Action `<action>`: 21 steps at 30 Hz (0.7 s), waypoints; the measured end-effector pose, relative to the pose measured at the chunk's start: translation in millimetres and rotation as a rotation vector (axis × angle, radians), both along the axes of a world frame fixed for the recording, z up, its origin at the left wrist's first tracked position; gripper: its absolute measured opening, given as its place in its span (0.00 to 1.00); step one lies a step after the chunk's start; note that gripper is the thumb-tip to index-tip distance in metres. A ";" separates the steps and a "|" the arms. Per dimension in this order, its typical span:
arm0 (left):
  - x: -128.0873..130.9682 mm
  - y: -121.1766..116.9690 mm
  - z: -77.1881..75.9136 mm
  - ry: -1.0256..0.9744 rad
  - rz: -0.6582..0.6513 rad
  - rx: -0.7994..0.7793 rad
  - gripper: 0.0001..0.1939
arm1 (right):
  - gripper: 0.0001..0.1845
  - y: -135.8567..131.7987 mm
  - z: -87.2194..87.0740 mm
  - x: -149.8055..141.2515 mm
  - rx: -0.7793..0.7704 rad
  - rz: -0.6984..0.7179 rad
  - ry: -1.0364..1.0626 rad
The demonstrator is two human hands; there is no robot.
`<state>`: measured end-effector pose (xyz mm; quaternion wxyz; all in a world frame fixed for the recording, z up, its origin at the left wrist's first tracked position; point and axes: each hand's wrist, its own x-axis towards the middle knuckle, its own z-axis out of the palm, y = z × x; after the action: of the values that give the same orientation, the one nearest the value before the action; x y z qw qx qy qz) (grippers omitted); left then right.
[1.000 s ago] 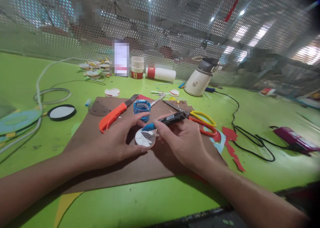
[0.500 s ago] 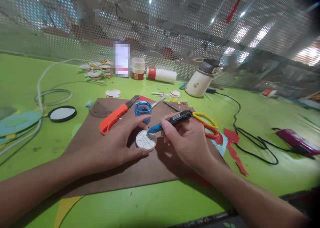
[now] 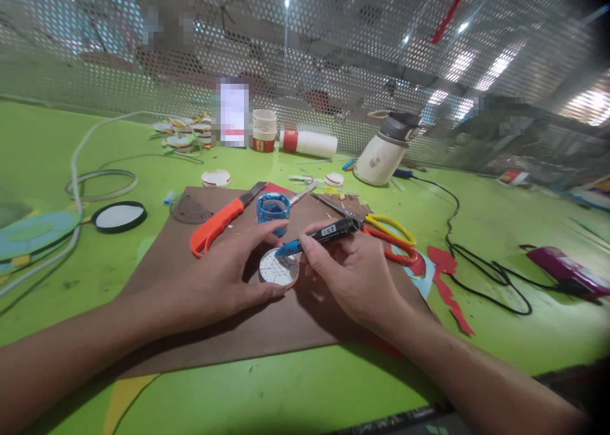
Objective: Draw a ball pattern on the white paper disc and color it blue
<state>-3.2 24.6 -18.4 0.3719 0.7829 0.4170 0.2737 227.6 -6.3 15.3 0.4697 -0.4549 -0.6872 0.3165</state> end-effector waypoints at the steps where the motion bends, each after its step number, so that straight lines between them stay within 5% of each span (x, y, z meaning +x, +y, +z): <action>1: 0.3 -0.2 0.3 0.000 0.002 -0.010 0.28 | 0.14 0.0 0.2 0.1 0.001 0.001 -0.001; 21: 2.3 1.9 0.6 0.000 0.030 -0.028 0.35 | 0.15 1.0 -0.6 2.6 0.014 0.016 -0.047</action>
<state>-0.9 26.5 -17.8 0.3789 0.7711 0.4325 0.2733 230.2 -5.4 14.7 0.4539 -0.4534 -0.7039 0.3047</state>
